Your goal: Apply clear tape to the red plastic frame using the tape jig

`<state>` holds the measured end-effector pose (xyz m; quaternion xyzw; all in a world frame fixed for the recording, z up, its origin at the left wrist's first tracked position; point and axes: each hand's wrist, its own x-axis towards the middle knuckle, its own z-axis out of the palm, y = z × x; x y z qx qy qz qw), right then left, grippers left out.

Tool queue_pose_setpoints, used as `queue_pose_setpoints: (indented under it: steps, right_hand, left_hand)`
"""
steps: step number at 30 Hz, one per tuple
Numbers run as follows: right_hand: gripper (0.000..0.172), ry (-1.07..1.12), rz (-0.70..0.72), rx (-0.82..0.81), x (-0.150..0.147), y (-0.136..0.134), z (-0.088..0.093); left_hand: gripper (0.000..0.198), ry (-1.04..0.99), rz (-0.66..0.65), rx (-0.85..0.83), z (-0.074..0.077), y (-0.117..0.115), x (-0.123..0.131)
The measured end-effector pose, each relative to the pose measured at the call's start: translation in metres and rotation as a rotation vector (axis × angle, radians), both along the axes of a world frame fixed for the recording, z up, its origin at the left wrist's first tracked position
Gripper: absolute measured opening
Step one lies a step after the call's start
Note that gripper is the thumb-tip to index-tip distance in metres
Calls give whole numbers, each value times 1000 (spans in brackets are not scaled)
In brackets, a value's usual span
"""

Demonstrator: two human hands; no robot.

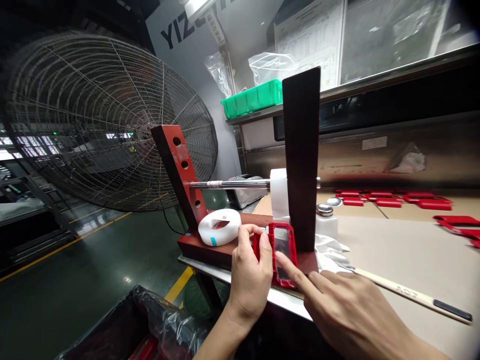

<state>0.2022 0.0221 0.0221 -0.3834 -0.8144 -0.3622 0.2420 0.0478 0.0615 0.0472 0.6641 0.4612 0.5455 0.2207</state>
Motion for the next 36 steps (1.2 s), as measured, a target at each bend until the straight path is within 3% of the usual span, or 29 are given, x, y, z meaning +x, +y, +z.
queue_pose_setpoints:
  steps: [9, 15, 25, 32, 36]
  right_hand:
    - [67, -13, -144, -24, 3, 16, 20]
    - [58, 90, -92, -117, 7, 19, 16]
    - [65, 60, -97, -23, 9, 17, 11]
    - [52, 151, 5, -57, 16, 12, 23]
    - [31, 215, -62, -17, 56, 8, 15]
  left_hand:
    - [5, -10, -43, 9, -3, 1, -3]
    - [4, -30, -65, 43, -3, 3, -4]
    - [5, -41, -56, 37, 0, 1, -3]
    - [15, -63, -72, -59, 2, -4, -8]
    - [24, -26, -47, -70, 7, -6, -10]
